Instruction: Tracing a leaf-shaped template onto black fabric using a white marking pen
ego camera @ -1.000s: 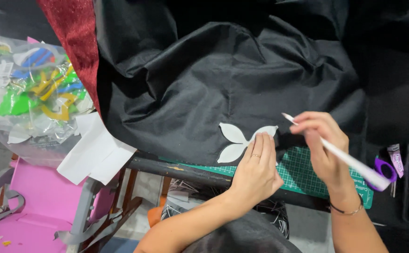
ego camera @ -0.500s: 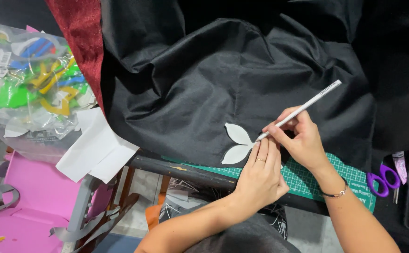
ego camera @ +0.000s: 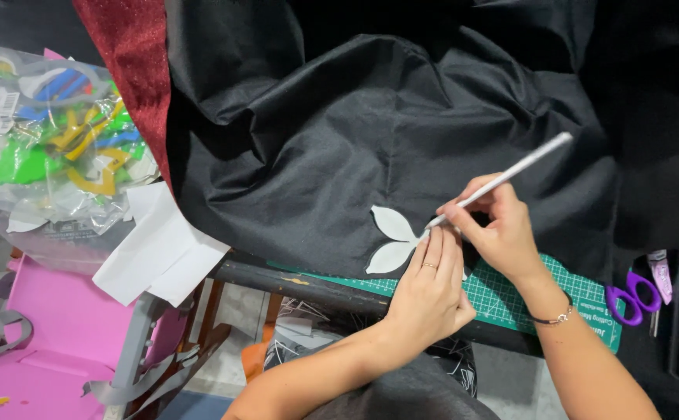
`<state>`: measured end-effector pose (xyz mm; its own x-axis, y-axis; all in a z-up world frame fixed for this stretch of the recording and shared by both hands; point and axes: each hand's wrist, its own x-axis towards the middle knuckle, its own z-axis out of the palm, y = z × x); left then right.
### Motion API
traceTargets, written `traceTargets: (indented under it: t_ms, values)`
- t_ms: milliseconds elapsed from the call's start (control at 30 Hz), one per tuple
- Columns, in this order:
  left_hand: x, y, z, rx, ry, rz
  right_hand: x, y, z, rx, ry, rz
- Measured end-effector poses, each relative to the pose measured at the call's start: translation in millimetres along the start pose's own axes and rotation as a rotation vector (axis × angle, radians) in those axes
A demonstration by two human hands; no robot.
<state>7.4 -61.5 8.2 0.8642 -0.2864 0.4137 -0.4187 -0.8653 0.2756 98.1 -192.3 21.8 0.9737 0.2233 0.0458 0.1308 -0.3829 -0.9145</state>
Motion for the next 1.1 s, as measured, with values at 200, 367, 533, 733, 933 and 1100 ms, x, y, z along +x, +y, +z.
traceTargets:
  t_ms: [200,367,533,733,933,1100]
  values:
    - [-1,-1,2,0.019,-0.043,0.01,0,18,-5,-0.196,0.115,-0.024]
    - [0,0,1,0.017,-0.014,0.007,-1,5,-1,-0.077,0.094,-0.033]
    - [0,0,0,0.01,-0.035,0.022,-3,15,-3,-0.176,0.154,0.001]
    - [3,-1,0,0.014,0.001,0.035,-5,12,-3,-0.126,0.174,-0.01]
    - [6,-2,10,0.043,0.172,0.055,-6,27,-13,-0.101,0.255,-0.098]
    - [5,-3,16,0.029,0.162,0.063,-10,28,-20,-0.113,0.266,-0.118]
